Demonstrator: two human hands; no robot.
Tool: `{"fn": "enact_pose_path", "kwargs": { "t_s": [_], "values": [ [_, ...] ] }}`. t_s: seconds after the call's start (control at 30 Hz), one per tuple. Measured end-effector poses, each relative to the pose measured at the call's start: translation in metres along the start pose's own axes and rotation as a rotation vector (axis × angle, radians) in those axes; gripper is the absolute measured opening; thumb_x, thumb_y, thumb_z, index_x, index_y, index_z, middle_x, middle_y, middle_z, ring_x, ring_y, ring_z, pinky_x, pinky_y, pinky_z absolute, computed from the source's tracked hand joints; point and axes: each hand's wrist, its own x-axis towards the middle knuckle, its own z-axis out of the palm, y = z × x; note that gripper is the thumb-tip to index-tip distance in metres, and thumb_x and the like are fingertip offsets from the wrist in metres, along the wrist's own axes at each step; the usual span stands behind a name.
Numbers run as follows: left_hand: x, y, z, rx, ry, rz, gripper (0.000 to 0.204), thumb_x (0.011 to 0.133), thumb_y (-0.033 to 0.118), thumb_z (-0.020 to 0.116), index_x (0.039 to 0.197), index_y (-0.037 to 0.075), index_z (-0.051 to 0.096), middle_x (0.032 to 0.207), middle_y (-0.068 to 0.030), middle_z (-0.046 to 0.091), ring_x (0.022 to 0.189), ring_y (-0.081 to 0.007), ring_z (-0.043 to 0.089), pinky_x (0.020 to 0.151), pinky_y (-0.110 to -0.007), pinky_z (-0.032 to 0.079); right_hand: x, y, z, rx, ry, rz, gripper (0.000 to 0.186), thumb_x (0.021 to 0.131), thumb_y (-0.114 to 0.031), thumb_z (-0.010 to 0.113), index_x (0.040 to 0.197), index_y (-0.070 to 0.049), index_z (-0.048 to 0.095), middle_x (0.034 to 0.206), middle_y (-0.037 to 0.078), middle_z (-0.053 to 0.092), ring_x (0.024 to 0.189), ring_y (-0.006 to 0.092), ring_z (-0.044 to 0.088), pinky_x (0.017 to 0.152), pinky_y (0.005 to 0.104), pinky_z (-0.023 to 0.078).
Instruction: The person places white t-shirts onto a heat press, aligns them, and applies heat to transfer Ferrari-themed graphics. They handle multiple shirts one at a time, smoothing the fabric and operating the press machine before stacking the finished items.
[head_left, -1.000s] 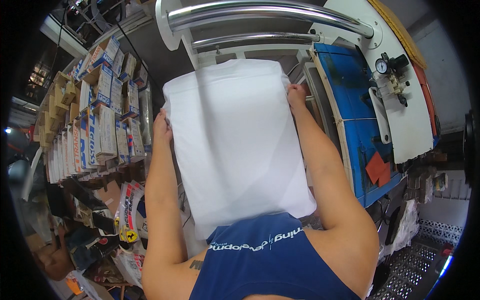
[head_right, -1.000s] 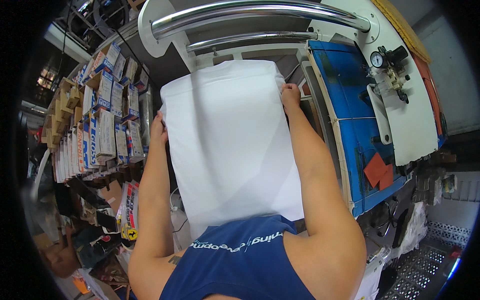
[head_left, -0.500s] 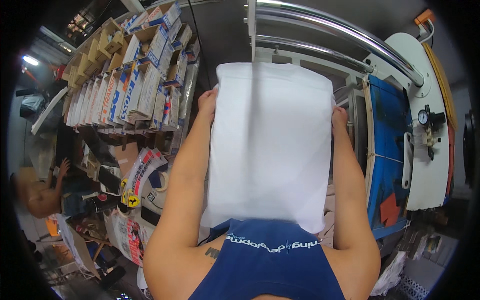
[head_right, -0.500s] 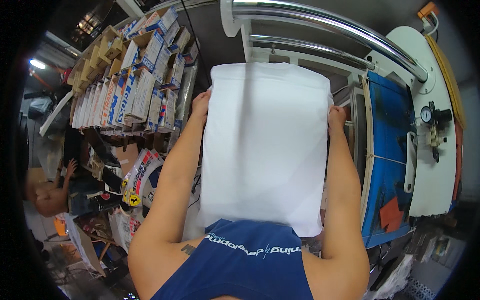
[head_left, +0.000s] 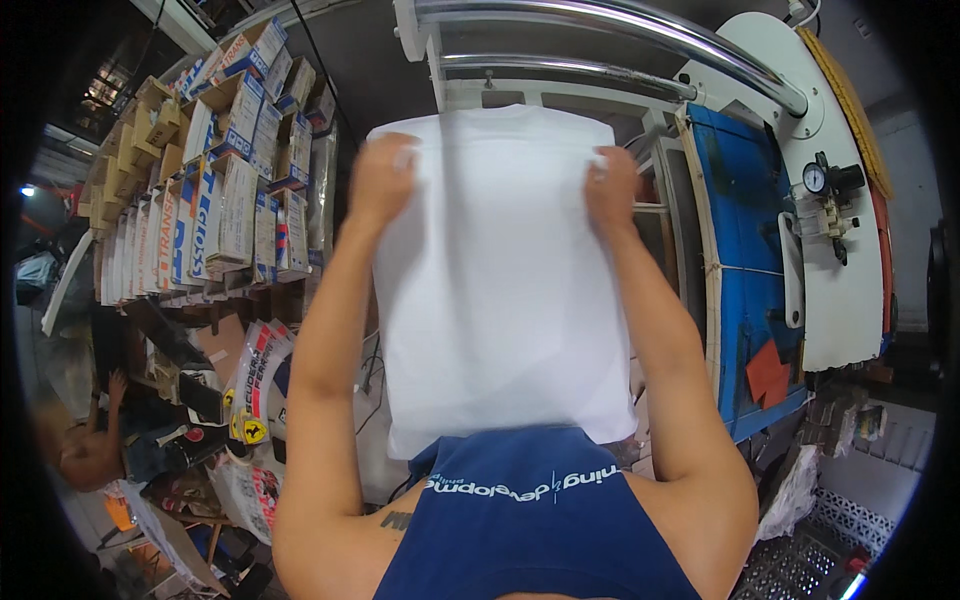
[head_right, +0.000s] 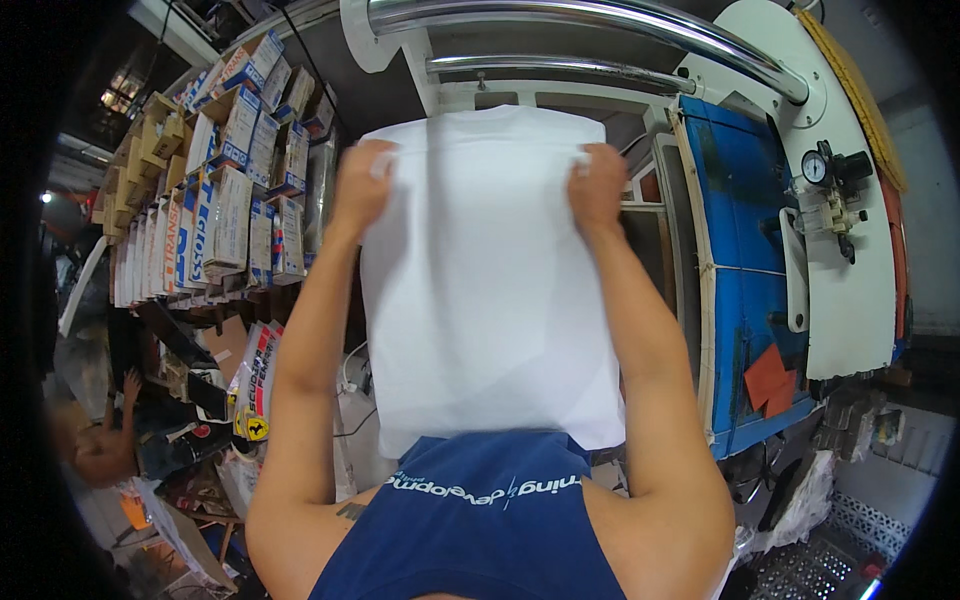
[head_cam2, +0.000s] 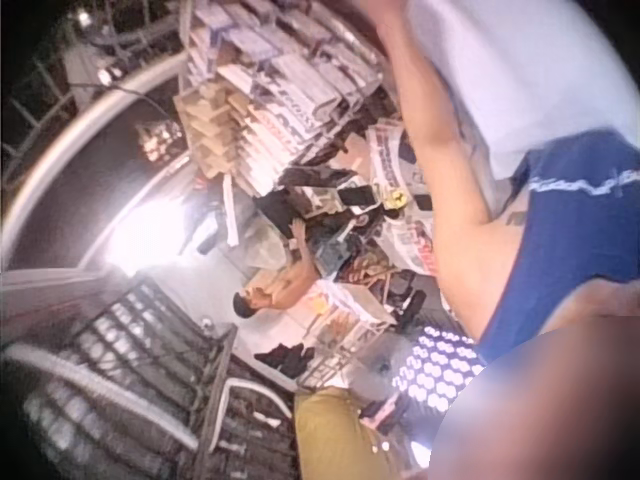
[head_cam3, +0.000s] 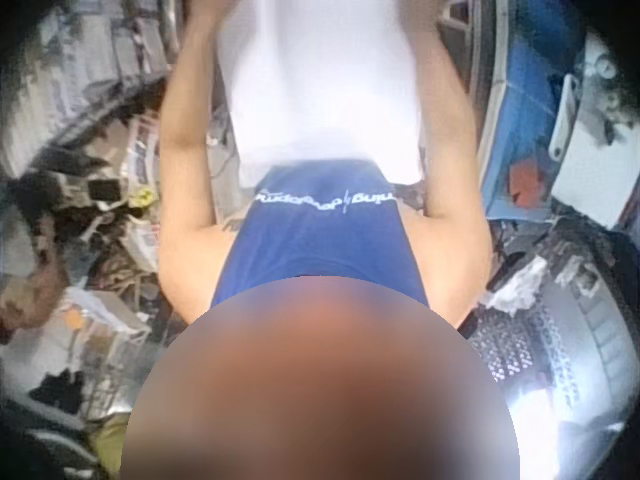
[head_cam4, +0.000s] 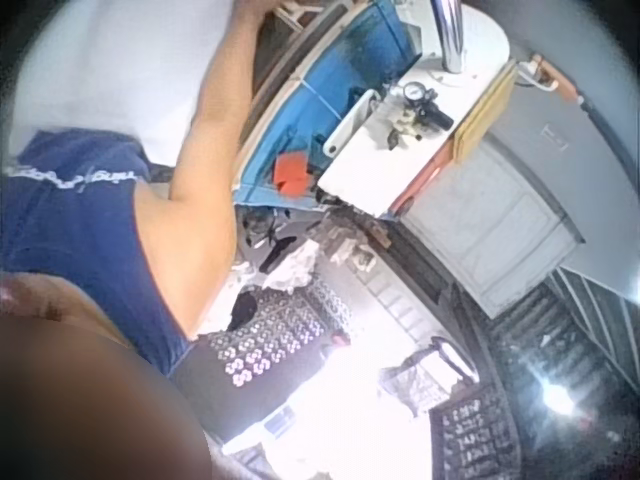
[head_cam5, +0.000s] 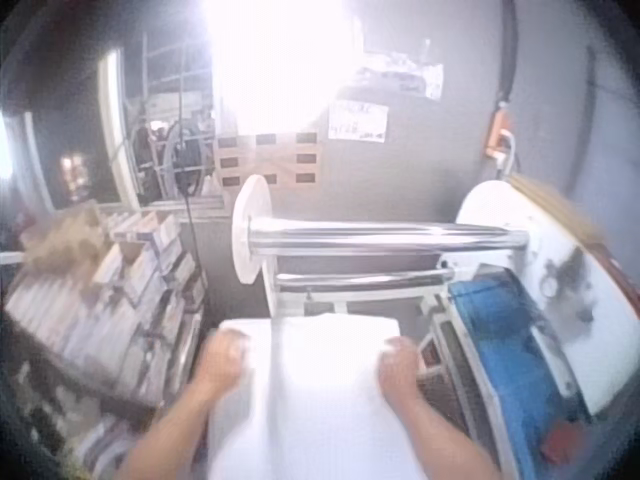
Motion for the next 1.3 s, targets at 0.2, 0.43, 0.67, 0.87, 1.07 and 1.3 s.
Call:
{"fn": "enact_pose_path", "kwargs": {
  "t_s": [0.2, 0.43, 0.67, 0.87, 1.07, 1.3],
  "values": [
    [0.017, 0.052, 0.105, 0.041, -0.145, -0.063, 0.023, 0.09, 0.014, 0.068, 0.111, 0.007, 0.07, 0.117, -0.0138, 0.067, 0.109, -0.0372, 0.063, 0.094, -0.051, 0.05, 0.005, -0.115, 0.045, -0.165, -0.452, -0.075, 0.033, 0.095, -0.019, 0.059, 0.126, -0.007, 0.063, 0.134, 0.016, 0.061, 0.134, 0.035, 0.05, 0.114, 0.0604, 0.035],
    [0.046, 0.058, 0.11, 0.294, -0.463, -0.263, 0.03, 0.094, 0.018, 0.061, 0.122, 0.011, 0.068, 0.12, -0.0123, 0.067, 0.114, -0.0357, 0.062, 0.097, -0.053, 0.047, 0.047, -0.103, 0.053, -0.268, -0.721, 0.01, 0.033, 0.094, -0.03, 0.061, 0.122, -0.014, 0.066, 0.132, 0.013, 0.063, 0.13, 0.0341, 0.055, 0.106, 0.0622, 0.041],
    [-0.013, 0.031, 0.029, -0.128, 0.088, -0.068, 0.053, 0.09, 0.008, 0.068, 0.141, 0.0, 0.055, 0.13, -0.0231, 0.063, 0.124, -0.0408, 0.059, 0.11, -0.046, 0.044, -0.013, -0.061, -0.019, -0.131, -0.381, 0.035, 0.048, 0.079, -0.012, 0.068, 0.126, -0.003, 0.068, 0.142, 0.025, 0.057, 0.134, 0.0406, 0.052, 0.113, 0.0519, 0.041],
    [-0.203, 0.086, -0.098, -0.213, -0.172, -0.676, 0.036, 0.091, 0.012, 0.069, 0.125, 0.002, 0.069, 0.112, -0.0181, 0.067, 0.104, -0.032, 0.067, 0.091, -0.039, 0.053, -0.202, -0.054, -0.19, -0.034, -0.435, 0.461, 0.037, 0.093, -0.016, 0.07, 0.123, 0.006, 0.062, 0.128, 0.028, 0.06, 0.118, 0.0414, 0.059, 0.102, 0.0477, 0.048],
    [-0.302, 0.159, -0.121, -0.13, -0.198, -0.929, 0.035, 0.089, 0.017, 0.075, 0.121, 0.001, 0.074, 0.101, -0.0149, 0.076, 0.089, -0.0248, 0.073, 0.083, -0.037, 0.056, -0.255, -0.074, -0.232, -0.092, -0.478, 0.7, 0.032, 0.091, -0.023, 0.076, 0.105, 0.005, 0.072, 0.091, 0.019, 0.074, 0.082, 0.0351, 0.071, 0.078, 0.0433, 0.056],
    [-0.296, 0.161, -0.129, -0.066, -0.322, -0.983, 0.026, 0.086, 0.021, 0.077, 0.102, 0.001, 0.08, 0.097, -0.024, 0.076, 0.093, -0.0363, 0.075, 0.085, -0.044, 0.057, -0.242, -0.075, -0.241, -0.207, -0.571, 0.638, 0.035, 0.09, -0.032, 0.077, 0.092, 0.003, 0.075, 0.083, 0.021, 0.074, 0.08, 0.0369, 0.072, 0.077, 0.0445, 0.055]
  ]
}}
